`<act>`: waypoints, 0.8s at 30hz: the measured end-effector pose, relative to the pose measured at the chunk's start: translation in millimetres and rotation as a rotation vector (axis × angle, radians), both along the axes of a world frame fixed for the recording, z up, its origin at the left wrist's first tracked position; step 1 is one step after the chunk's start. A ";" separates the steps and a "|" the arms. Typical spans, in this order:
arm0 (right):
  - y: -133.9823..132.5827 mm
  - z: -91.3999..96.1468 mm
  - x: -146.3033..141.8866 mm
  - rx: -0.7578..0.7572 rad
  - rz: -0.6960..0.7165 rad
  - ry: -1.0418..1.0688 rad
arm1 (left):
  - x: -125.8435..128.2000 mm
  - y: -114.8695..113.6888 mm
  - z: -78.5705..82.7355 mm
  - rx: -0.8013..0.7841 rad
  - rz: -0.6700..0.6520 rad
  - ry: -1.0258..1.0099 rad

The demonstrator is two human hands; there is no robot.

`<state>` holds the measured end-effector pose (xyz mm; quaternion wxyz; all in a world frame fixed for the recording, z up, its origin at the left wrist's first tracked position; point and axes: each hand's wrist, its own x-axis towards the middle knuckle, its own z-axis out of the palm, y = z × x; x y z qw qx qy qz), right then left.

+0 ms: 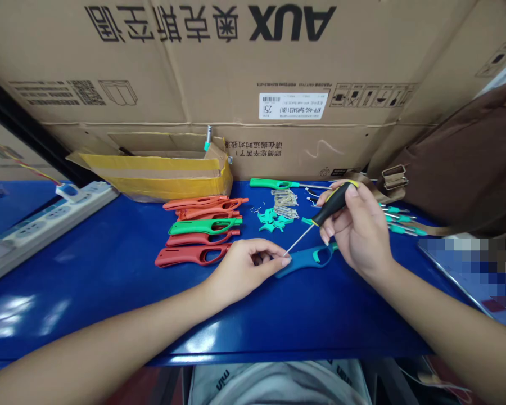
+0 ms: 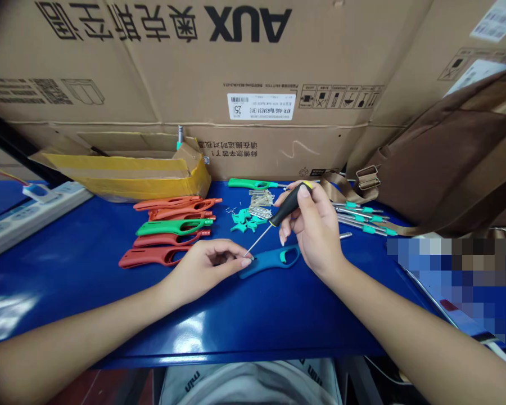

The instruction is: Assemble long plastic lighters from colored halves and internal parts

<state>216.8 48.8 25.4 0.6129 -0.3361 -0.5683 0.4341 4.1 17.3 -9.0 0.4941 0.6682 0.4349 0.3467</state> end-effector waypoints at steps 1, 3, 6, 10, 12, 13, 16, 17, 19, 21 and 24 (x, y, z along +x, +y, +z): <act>0.1 0.7 0.0 0.004 -0.009 0.007 | -0.5 0.9 -0.4 0.003 0.008 0.000; -0.1 2.6 -0.4 0.007 -0.025 0.016 | -1.0 2.3 -0.3 0.009 0.016 -0.010; -0.9 4.4 -1.3 -0.004 -0.032 0.041 | -0.8 2.2 1.0 -0.016 0.005 -0.072; -1.7 4.2 -1.7 -0.032 -0.034 0.037 | -0.3 -0.2 3.0 -0.078 -0.014 -0.164; -1.6 3.8 -1.2 -0.038 -0.046 0.031 | -0.3 -0.6 3.7 -0.083 -0.008 -0.179; -1.6 3.7 -0.8 -0.042 -0.053 0.039 | -0.3 -0.5 3.8 -0.082 -0.004 -0.185; -1.8 3.6 -0.3 -0.049 -0.061 0.079 | 0.1 0.5 3.8 -0.077 0.000 -0.198; -2.0 3.7 -0.4 -0.048 -0.059 0.092 | 0.2 0.8 3.6 -0.076 -0.001 -0.200; -2.4 3.8 -1.0 -0.050 -0.052 0.109 | 0.5 1.0 3.4 -0.075 -0.003 -0.205; -2.6 3.8 -1.7 -0.055 -0.047 0.117 | 0.5 0.7 3.6 -0.077 -0.003 -0.212; -1.8 3.3 -1.6 -0.032 -0.030 0.139 | 0.4 0.2 4.6 -0.075 0.006 -0.206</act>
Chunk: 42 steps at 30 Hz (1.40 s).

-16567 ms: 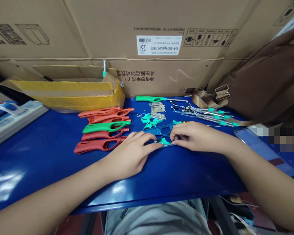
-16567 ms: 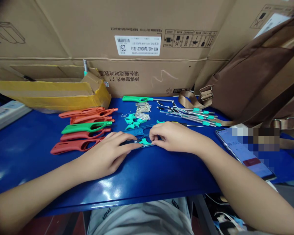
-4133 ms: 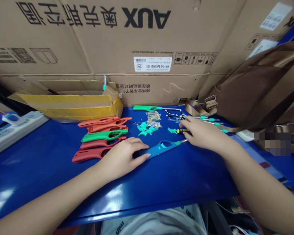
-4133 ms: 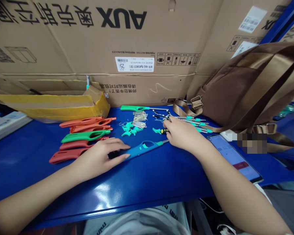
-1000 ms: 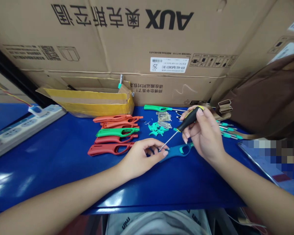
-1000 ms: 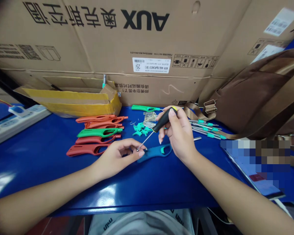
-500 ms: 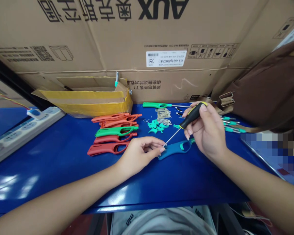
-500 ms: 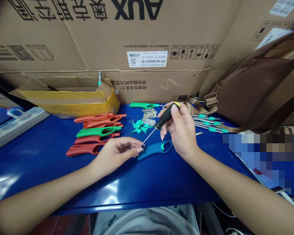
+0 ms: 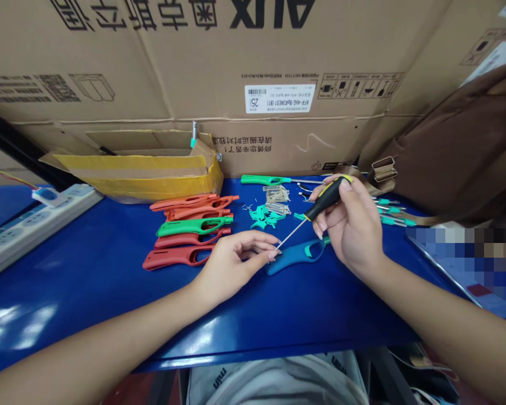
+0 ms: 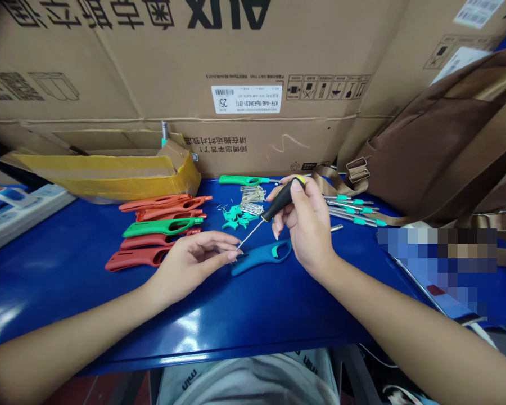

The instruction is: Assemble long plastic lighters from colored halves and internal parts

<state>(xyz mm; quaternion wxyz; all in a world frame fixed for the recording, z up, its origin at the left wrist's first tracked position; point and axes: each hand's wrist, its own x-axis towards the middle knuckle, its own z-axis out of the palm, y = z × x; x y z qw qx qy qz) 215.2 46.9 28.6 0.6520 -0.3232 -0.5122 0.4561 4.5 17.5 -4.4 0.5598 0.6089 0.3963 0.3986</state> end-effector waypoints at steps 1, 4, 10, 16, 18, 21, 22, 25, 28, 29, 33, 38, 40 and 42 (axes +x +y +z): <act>0.5 -0.3 0.3 0.016 0.007 0.015 | 0.0 -0.1 0.4 0.002 0.002 0.004; 1.7 -1.0 1.6 0.039 0.022 0.058 | 0.3 0.1 1.3 0.004 0.003 0.003; 2.5 -0.4 2.6 0.049 0.026 0.070 | 0.0 -0.2 2.2 0.024 0.013 0.027; 2.6 -0.9 3.0 0.064 0.029 0.048 | -0.9 -0.3 2.3 0.032 0.023 0.035; 2.4 -1.0 3.1 0.071 0.021 0.040 | -0.8 -0.1 2.4 0.039 0.025 0.040; 1.7 -0.8 3.0 0.076 0.010 0.045 | -0.5 0.1 2.5 0.046 0.025 0.044; 1.5 -0.7 2.8 0.074 0.012 0.049 | -0.5 0.1 2.5 0.048 0.024 0.047; 1.0 -0.7 2.2 0.066 0.030 0.057 | -0.5 0.1 2.2 0.052 0.021 0.062; 1.2 -1.4 1.6 0.059 0.033 0.057 | -0.9 -0.1 2.2 0.061 0.021 0.079; 1.4 -1.6 1.5 0.057 0.029 0.055 | -1.0 -0.3 2.3 0.066 0.022 0.086; 1.0 -2.0 0.7 0.045 0.019 0.043 | -1.3 -1.0 3.8 0.091 0.028 0.111; -1.2 -1.1 -2.9 0.062 -0.031 -0.016 | -1.3 -1.7 3.4 0.126 0.040 0.139; -1.4 -1.5 -4.3 0.074 -0.049 -0.043 | -1.2 -1.8 2.1 0.142 0.042 0.146; -1.1 -2.5 -4.9 0.088 -0.058 -0.063 | -0.9 -1.7 0.9 0.159 0.046 0.157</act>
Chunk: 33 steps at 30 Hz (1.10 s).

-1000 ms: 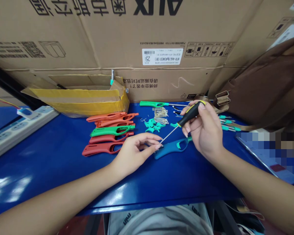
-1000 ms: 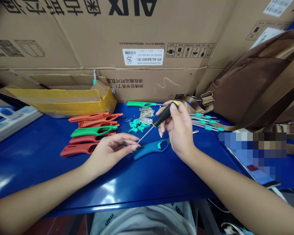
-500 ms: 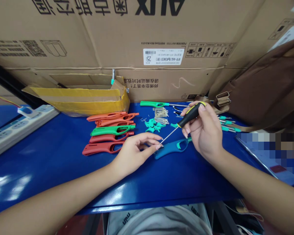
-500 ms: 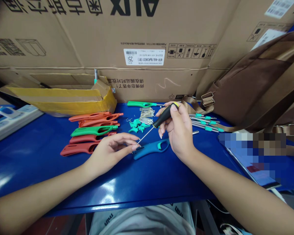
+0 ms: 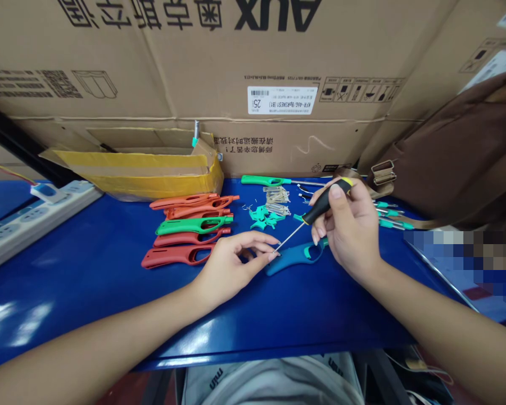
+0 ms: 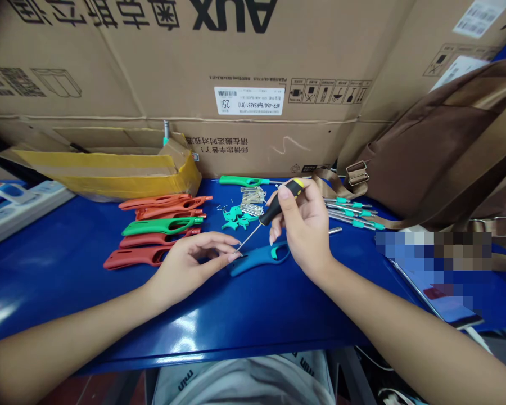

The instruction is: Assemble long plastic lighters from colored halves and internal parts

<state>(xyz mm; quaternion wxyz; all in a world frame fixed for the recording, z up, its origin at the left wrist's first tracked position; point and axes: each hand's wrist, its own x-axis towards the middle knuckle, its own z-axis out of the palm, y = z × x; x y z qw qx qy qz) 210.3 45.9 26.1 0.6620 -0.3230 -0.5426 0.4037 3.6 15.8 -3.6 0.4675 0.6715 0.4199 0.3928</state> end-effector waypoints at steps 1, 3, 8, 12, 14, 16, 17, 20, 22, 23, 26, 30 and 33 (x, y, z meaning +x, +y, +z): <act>0.1 -0.6 0.0 0.011 -0.004 -0.007 | 0.1 0.1 -0.5 0.008 0.002 0.007; -0.2 -1.2 0.1 0.038 -0.006 -0.012 | 0.3 0.3 -1.3 0.025 0.007 0.024; -6.7 2.5 -1.0 0.061 0.045 -0.036 | -0.9 -0.1 -2.4 0.060 0.003 0.080; -12.0 7.1 -1.6 0.056 0.068 -0.083 | -3.4 -0.3 1.7 0.226 -0.032 0.173; -13.4 8.5 -1.2 0.069 0.058 -0.092 | -5.0 -0.3 5.0 0.361 -0.069 0.266; -14.4 9.4 -0.7 0.085 0.048 -0.095 | -6.5 -0.6 7.0 0.443 -0.118 0.358; -14.9 9.6 -0.6 0.090 0.047 -0.097 | -7.0 -0.8 7.0 0.457 -0.144 0.396; -17.1 8.9 -1.2 0.095 0.062 -0.114 | -8.3 -1.0 3.5 0.440 -0.204 0.463; -18.9 7.4 -1.9 0.092 0.083 -0.137 | -8.7 -0.7 0.1 0.417 -0.232 0.474; -19.8 6.5 -2.3 0.092 0.095 -0.150 | -8.8 -0.5 -1.3 0.413 -0.239 0.473; -21.8 3.8 -3.0 0.094 0.123 -0.188 | -8.9 0.0 -3.0 0.410 -0.248 0.469; -22.5 2.1 -3.1 0.117 0.148 -0.218 | -8.6 -0.1 -2.3 0.405 -0.261 0.467; -22.8 1.9 -3.1 0.133 0.158 -0.220 | -8.6 -0.1 -2.4 0.411 -0.265 0.464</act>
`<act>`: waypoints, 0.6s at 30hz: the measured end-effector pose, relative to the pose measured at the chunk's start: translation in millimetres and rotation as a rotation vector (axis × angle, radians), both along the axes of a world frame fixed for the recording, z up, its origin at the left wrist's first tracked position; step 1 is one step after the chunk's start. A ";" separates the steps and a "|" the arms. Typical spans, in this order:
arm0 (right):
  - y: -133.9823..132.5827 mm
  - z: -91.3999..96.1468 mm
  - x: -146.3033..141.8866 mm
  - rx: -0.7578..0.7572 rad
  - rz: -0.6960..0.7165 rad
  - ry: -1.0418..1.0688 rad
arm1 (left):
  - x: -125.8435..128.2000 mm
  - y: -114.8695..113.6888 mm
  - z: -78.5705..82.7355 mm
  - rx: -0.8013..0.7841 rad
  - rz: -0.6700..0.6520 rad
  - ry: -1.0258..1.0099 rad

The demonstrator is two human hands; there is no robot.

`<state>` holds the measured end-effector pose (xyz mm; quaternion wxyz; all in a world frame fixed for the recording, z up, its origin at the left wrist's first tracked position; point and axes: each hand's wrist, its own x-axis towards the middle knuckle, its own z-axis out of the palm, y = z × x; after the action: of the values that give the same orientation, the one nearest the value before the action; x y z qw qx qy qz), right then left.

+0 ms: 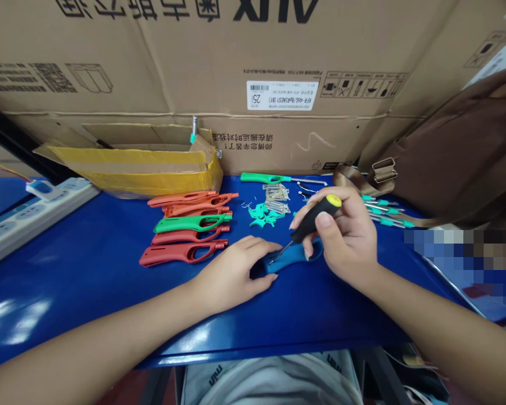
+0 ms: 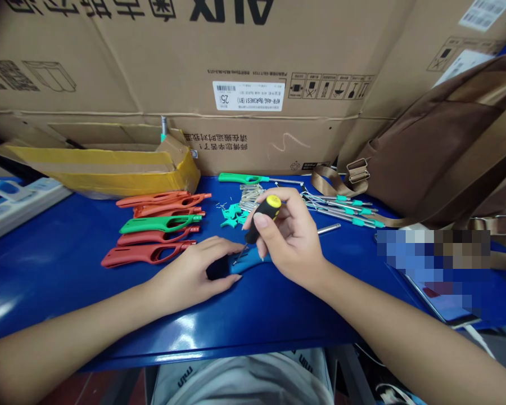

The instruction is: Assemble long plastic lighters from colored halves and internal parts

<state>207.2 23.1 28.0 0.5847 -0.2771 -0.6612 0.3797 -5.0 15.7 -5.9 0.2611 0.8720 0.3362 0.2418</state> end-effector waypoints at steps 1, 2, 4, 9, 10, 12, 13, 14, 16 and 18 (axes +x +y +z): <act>-0.3 0.0 -0.1 -0.003 0.000 0.003 | 0.0 0.0 -0.1 0.001 0.000 -0.001; -0.6 -0.1 -0.2 -0.012 -0.001 0.003 | 0.0 0.0 -0.2 0.000 -0.001 -0.003; -1.4 -0.3 -0.5 -0.024 -0.002 0.001 | 0.2 -0.1 -0.2 -0.001 -0.004 -0.006; -2.6 -1.9 -0.6 -0.023 0.012 -0.010 | 0.6 -0.5 0.4 0.008 -0.002 -0.005; -2.5 -2.2 -0.5 -0.017 0.017 -0.013 | 0.6 -0.5 0.4 0.010 -0.001 -0.004; -2.4 -2.6 -0.3 -0.004 0.032 -0.015 | 0.5 -0.4 0.1 0.011 -0.002 -0.002; -2.3 -2.7 -0.2 0.000 0.039 -0.014 | 0.4 -0.4 -0.1 0.014 -0.003 -0.003; -2.2 -2.8 -0.1 0.000 0.045 -0.013 | 0.3 -0.3 -0.2 0.016 -0.004 -0.005; -2.2 -3.3 0.2 -0.005 0.052 -0.010 | 0.4 -0.2 -0.4 0.015 -0.004 -0.010; -2.3 -4.6 0.8 -0.004 0.057 -0.011 | 0.7 -0.2 -0.3 0.012 0.001 -0.017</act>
<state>208.0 20.8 23.4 0.5696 -0.2615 -0.6711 0.3960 -4.4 15.5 -6.2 0.2584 0.8714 0.3328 0.2512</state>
